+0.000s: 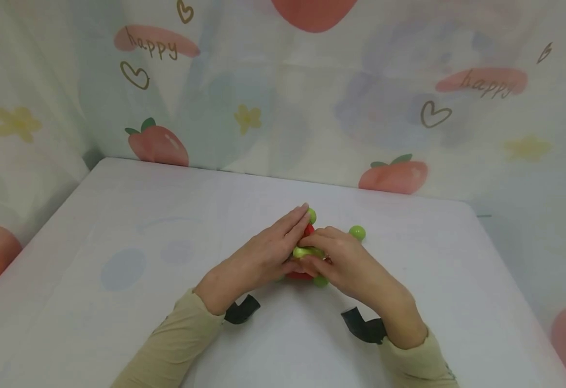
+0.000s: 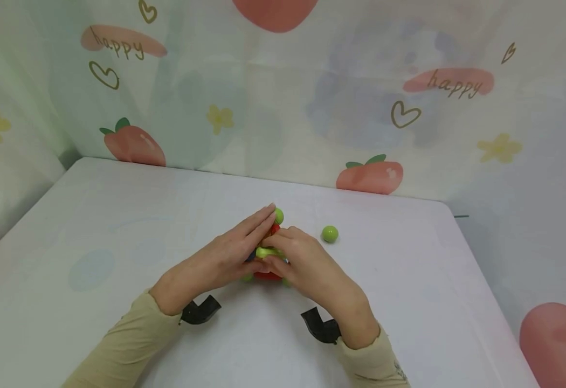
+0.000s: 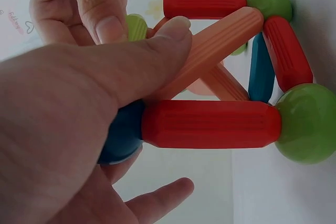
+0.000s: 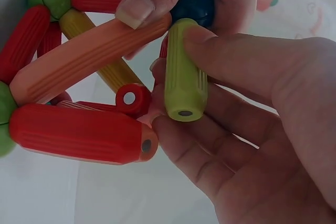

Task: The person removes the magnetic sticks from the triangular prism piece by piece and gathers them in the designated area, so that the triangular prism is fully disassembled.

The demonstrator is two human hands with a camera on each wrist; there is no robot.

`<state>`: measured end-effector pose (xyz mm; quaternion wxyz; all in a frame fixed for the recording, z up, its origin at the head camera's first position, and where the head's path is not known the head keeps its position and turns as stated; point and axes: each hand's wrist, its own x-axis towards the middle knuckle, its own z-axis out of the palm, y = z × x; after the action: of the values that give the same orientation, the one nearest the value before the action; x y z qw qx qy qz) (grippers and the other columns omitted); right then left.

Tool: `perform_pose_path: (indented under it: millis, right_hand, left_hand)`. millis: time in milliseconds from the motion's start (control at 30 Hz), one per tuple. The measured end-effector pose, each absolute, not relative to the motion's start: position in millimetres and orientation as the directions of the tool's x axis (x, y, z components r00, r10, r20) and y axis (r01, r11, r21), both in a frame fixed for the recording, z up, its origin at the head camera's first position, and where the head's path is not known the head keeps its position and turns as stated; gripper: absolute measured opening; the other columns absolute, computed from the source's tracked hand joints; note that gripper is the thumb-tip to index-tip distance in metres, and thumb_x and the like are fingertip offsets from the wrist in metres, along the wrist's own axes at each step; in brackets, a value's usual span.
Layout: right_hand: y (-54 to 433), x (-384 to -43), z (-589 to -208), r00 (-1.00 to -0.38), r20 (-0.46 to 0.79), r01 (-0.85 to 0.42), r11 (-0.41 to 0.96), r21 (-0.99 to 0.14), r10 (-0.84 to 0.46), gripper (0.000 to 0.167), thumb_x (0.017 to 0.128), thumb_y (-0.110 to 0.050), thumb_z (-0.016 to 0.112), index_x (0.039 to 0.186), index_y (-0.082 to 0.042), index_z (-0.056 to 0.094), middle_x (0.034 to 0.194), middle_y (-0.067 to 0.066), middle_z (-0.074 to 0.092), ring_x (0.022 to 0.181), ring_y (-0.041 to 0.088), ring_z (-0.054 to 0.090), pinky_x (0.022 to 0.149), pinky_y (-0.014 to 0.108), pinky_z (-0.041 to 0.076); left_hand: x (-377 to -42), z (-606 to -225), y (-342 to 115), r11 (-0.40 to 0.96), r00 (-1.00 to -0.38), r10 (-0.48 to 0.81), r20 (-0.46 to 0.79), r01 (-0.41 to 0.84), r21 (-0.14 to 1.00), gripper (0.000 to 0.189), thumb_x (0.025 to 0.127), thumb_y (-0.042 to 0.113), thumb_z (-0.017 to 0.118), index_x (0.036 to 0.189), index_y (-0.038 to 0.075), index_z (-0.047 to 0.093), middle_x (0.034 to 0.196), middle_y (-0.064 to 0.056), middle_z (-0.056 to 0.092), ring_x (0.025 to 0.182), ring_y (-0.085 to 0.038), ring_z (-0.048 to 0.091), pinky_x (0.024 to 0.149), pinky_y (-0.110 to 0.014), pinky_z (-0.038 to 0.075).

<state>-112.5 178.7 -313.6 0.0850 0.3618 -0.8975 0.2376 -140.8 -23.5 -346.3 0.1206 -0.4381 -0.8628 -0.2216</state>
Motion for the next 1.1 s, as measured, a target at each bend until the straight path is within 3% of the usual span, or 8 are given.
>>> perform_pose_path:
  millis: [333,633,833,933,1100]
  right_hand:
    - [177,-112,-313,-0.729,0.312,-0.684,0.652,-0.326,-0.609,0.021,0.085,-0.006,0.077,0.105,-0.009,0.071,0.098,-0.002,0.067,0.091,0.012,0.059,0.075,0.024,0.051]
    - [176,-109,-309,-0.758,0.273,-0.651,0.704,-0.283,-0.592,0.024,0.082,-0.009,0.08,0.105,-0.008,0.073,0.097,-0.001,0.067,0.089,0.013,0.057,0.074,0.025,0.052]
    - [181,-108,-308,-0.744,0.331,-0.662,0.708,-0.248,-0.58,0.029,0.078,0.004,0.08,0.104,-0.007,0.074,0.099,0.001,0.07,0.091,0.015,0.058,0.075,0.027,0.054]
    - [185,-109,-306,-0.734,0.357,-0.672,0.691,-0.266,-0.578,0.029,0.078,0.004,0.08,0.103,-0.008,0.073,0.099,-0.001,0.071,0.091,0.014,0.058,0.075,0.028,0.054]
    - [198,-114,-301,-0.746,0.395,-0.655,0.697,-0.291,-0.536,0.029,0.078,-0.002,0.082,0.104,-0.008,0.071,0.098,-0.002,0.071,0.091,0.013,0.06,0.075,0.031,0.056]
  left_hand:
    - [-142,-348,-22,0.494,-0.542,0.708,0.452,0.838,0.232,0.081,0.086,0.023,0.078,0.147,-0.01,0.036,0.157,-0.022,0.035,0.147,-0.032,0.036,0.114,-0.034,0.039]
    - [-141,-348,-21,0.514,-0.543,0.707,0.453,0.835,0.198,0.079,0.086,0.021,0.078,0.146,-0.01,0.038,0.156,-0.022,0.036,0.146,-0.031,0.037,0.113,-0.033,0.04]
    - [-141,-348,-20,0.515,-0.574,0.708,0.411,0.818,0.256,0.08,0.088,0.024,0.075,0.149,-0.01,0.034,0.158,-0.023,0.033,0.148,-0.032,0.034,0.112,-0.034,0.041]
    - [-140,-347,-20,0.519,-0.593,0.706,0.387,0.805,0.287,0.083,0.089,0.025,0.074,0.15,-0.009,0.03,0.159,-0.021,0.03,0.149,-0.031,0.032,0.113,-0.033,0.04]
    - [-141,-346,-19,0.547,-0.593,0.703,0.393,0.804,0.234,0.086,0.085,0.032,0.076,0.15,-0.006,0.034,0.159,-0.019,0.033,0.149,-0.029,0.033,0.112,-0.031,0.04]
